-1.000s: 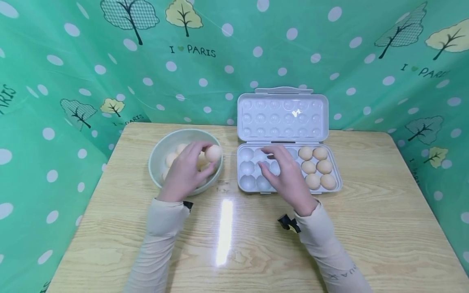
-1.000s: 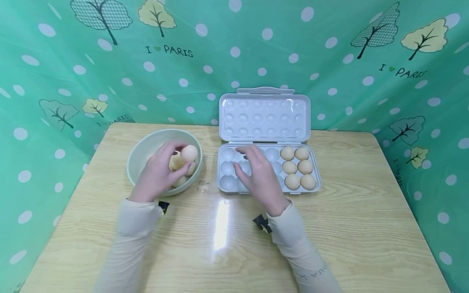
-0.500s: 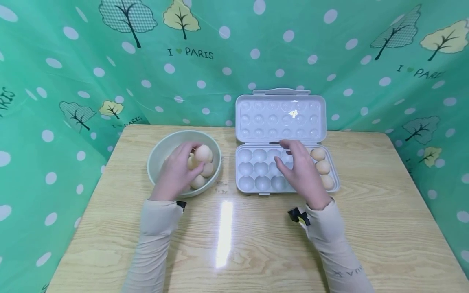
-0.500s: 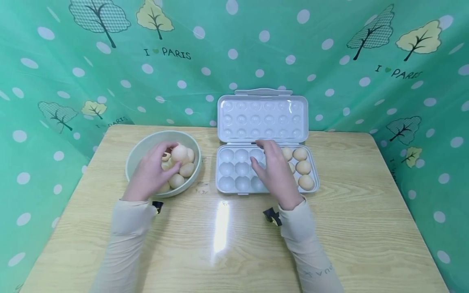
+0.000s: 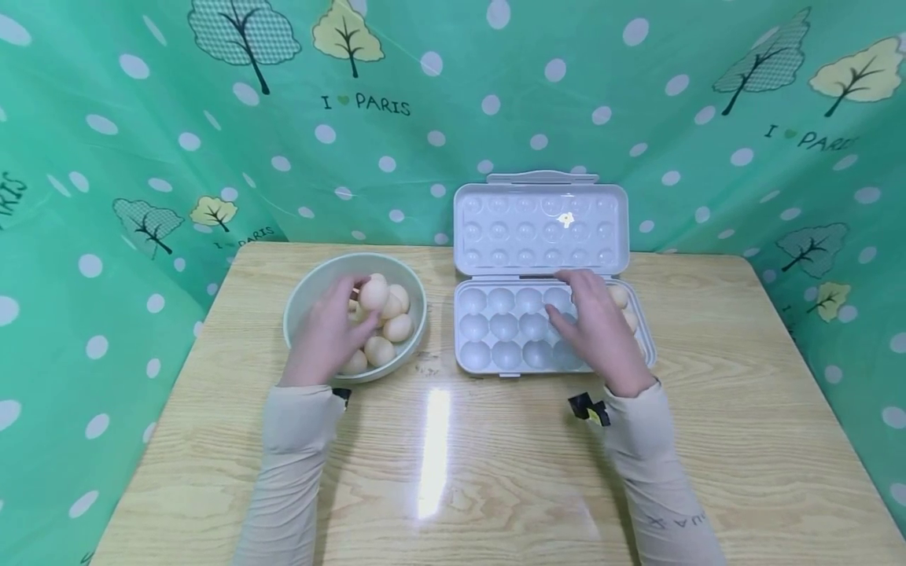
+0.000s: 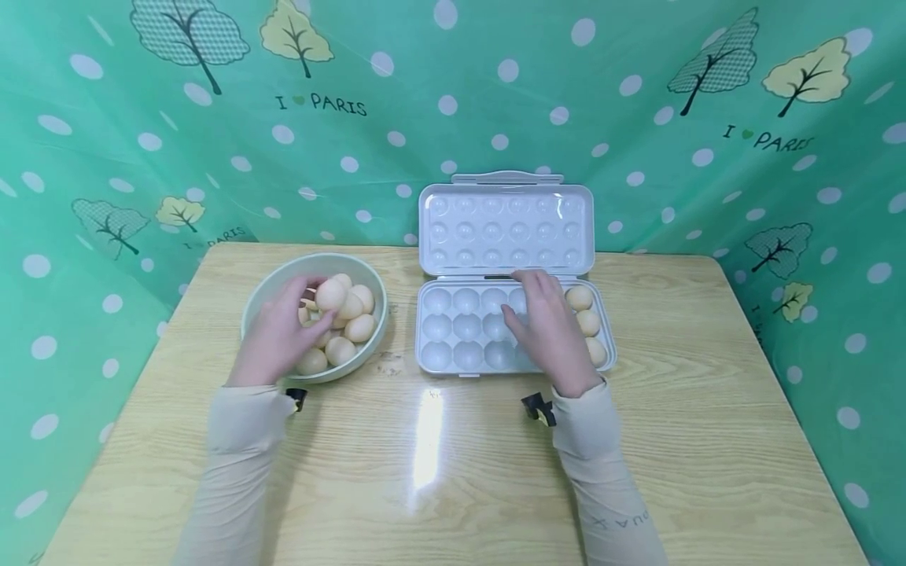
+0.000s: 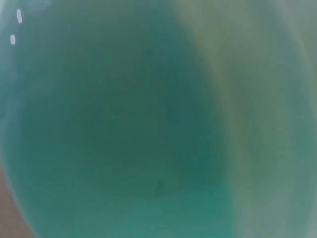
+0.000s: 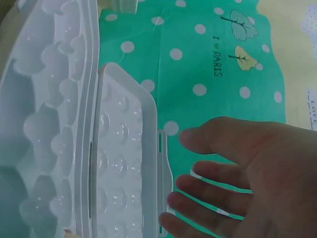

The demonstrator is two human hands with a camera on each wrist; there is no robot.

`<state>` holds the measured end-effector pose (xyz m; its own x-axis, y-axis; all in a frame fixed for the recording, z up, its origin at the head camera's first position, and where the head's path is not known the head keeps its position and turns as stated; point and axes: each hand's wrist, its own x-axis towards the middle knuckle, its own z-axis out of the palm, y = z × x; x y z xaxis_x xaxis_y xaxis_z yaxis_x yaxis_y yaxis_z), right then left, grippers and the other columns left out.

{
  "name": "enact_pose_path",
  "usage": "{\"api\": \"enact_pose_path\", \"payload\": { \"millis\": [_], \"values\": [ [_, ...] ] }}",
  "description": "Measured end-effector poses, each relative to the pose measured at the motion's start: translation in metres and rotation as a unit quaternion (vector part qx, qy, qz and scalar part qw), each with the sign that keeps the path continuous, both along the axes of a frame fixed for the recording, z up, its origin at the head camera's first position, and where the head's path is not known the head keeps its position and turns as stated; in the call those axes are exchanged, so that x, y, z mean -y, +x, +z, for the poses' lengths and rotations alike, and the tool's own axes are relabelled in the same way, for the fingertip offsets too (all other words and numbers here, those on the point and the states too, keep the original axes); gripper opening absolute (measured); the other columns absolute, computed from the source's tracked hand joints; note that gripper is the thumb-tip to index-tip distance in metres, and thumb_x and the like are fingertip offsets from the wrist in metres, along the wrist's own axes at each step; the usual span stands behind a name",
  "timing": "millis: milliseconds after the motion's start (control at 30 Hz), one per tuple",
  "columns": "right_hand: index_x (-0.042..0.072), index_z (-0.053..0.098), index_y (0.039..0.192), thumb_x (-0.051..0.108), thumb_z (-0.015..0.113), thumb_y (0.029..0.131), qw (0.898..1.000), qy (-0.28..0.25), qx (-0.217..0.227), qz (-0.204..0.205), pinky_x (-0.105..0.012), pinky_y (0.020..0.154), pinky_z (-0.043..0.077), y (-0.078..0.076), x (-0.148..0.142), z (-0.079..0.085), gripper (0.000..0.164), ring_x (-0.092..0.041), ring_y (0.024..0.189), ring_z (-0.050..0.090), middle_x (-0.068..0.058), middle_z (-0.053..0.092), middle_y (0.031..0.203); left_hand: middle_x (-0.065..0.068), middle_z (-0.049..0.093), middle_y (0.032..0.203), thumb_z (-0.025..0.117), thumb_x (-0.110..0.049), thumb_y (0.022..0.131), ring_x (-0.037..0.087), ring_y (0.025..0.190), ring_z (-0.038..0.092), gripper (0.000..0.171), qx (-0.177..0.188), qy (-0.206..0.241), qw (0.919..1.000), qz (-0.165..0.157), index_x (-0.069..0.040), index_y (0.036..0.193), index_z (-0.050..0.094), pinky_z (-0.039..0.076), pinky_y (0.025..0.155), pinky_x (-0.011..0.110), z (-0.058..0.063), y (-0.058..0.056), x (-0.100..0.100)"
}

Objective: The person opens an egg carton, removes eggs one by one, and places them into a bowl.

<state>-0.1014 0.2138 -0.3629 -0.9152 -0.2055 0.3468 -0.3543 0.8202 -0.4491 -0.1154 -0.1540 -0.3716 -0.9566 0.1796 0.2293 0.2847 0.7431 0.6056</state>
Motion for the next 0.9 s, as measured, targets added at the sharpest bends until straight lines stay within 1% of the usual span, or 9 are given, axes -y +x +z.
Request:
{"api": "enact_pose_path", "payload": {
  "millis": [100, 167, 200, 300, 433, 533, 633, 733, 900],
  "values": [
    [-0.006, 0.051, 0.132, 0.009, 0.071, 0.089, 0.999, 0.018, 0.030, -0.010, -0.052, 0.098, 0.048, -0.002, -0.006, -0.002, 0.049, -0.037, 0.117, 0.051, -0.023, 0.055, 0.128, 0.014, 0.060, 0.118, 0.069, -0.016, 0.092, 0.031, 0.106, 0.057, 0.044, 0.001, 0.001, 0.9999, 0.016, -0.003, 0.131, 0.052, 0.049, 0.091, 0.047, -0.001, 0.000, 0.003],
    [-0.006, 0.051, 0.133, 0.010, 0.070, 0.090, 0.998, 0.026, 0.050, -0.016, -0.054, 0.101, 0.046, -0.004, -0.010, -0.004, 0.050, -0.039, 0.121, 0.049, -0.024, 0.054, 0.130, 0.015, 0.060, 0.118, 0.069, -0.016, 0.092, 0.032, 0.106, 0.058, 0.044, -0.004, -0.010, 0.9996, 0.027, -0.003, 0.130, 0.052, 0.050, 0.090, 0.047, -0.002, -0.001, 0.006],
    [-0.006, 0.050, 0.133, 0.011, 0.070, 0.090, 0.998, 0.028, 0.059, -0.020, -0.055, 0.103, 0.044, -0.005, -0.012, -0.005, 0.050, -0.040, 0.123, 0.047, -0.024, 0.053, 0.131, 0.015, 0.060, 0.119, 0.069, -0.016, 0.092, 0.032, 0.106, 0.058, 0.043, 0.000, -0.012, 0.9994, 0.031, -0.004, 0.130, 0.052, 0.050, 0.089, 0.047, -0.003, -0.001, 0.008],
    [-0.008, 0.051, 0.132, 0.008, 0.069, 0.090, 0.997, 0.032, 0.068, -0.027, -0.057, 0.104, 0.042, -0.008, -0.017, -0.010, 0.048, -0.043, 0.125, 0.046, -0.027, 0.051, 0.132, 0.015, 0.060, 0.119, 0.068, -0.016, 0.093, 0.031, 0.104, 0.058, 0.043, 0.004, -0.020, 0.9990, 0.039, -0.004, 0.130, 0.051, 0.051, 0.086, 0.046, -0.005, -0.002, 0.011],
    [-0.010, 0.054, 0.126, 0.005, 0.071, 0.088, 0.997, 0.036, 0.054, -0.035, -0.059, 0.104, 0.040, -0.012, -0.026, -0.016, 0.044, -0.047, 0.121, 0.048, -0.030, 0.054, 0.128, 0.018, 0.059, 0.117, 0.067, -0.017, 0.093, 0.033, 0.102, 0.059, 0.042, 0.017, -0.028, 0.9987, 0.038, -0.003, 0.130, 0.050, 0.051, 0.084, 0.047, -0.008, -0.004, 0.013],
    [-0.011, 0.056, 0.124, 0.002, 0.071, 0.086, 0.997, 0.036, 0.056, -0.044, -0.060, 0.104, 0.041, -0.014, -0.033, -0.018, 0.043, -0.049, 0.119, 0.050, -0.031, 0.056, 0.126, 0.019, 0.059, 0.120, 0.065, -0.017, 0.094, 0.035, 0.105, 0.059, 0.044, 0.036, -0.030, 0.9982, 0.037, -0.002, 0.132, 0.049, 0.051, 0.087, 0.048, -0.009, -0.006, 0.015],
    [-0.011, 0.056, 0.124, 0.000, 0.070, 0.085, 0.995, 0.033, 0.079, -0.056, -0.060, 0.099, 0.045, -0.014, -0.038, -0.018, 0.042, -0.048, 0.117, 0.051, -0.031, 0.058, 0.123, 0.020, 0.058, 0.123, 0.064, -0.018, 0.095, 0.035, 0.109, 0.058, 0.046, 0.052, -0.033, 0.9975, 0.035, -0.001, 0.135, 0.048, 0.049, 0.093, 0.050, -0.010, -0.006, 0.015],
    [-0.012, 0.058, 0.121, -0.002, 0.068, 0.084, 0.992, 0.032, 0.103, -0.063, -0.059, 0.094, 0.048, -0.013, -0.042, -0.017, 0.039, -0.046, 0.113, 0.054, -0.030, 0.059, 0.120, 0.021, 0.059, 0.121, 0.065, -0.017, 0.095, 0.035, 0.109, 0.057, 0.047, 0.056, -0.037, 0.9972, 0.032, 0.000, 0.136, 0.049, 0.048, 0.095, 0.051, -0.011, -0.007, 0.016],
    [-0.012, 0.063, 0.110, -0.003, 0.067, 0.084, 0.989, 0.029, 0.126, -0.072, -0.058, 0.094, 0.048, -0.012, -0.046, -0.015, 0.028, -0.044, 0.108, 0.056, -0.030, 0.061, 0.115, 0.020, 0.060, 0.120, 0.064, -0.017, 0.095, 0.036, 0.109, 0.057, 0.046, 0.072, -0.044, 0.9960, 0.029, 0.000, 0.136, 0.050, 0.047, 0.097, 0.052, -0.013, -0.007, 0.016]
  ]
}}
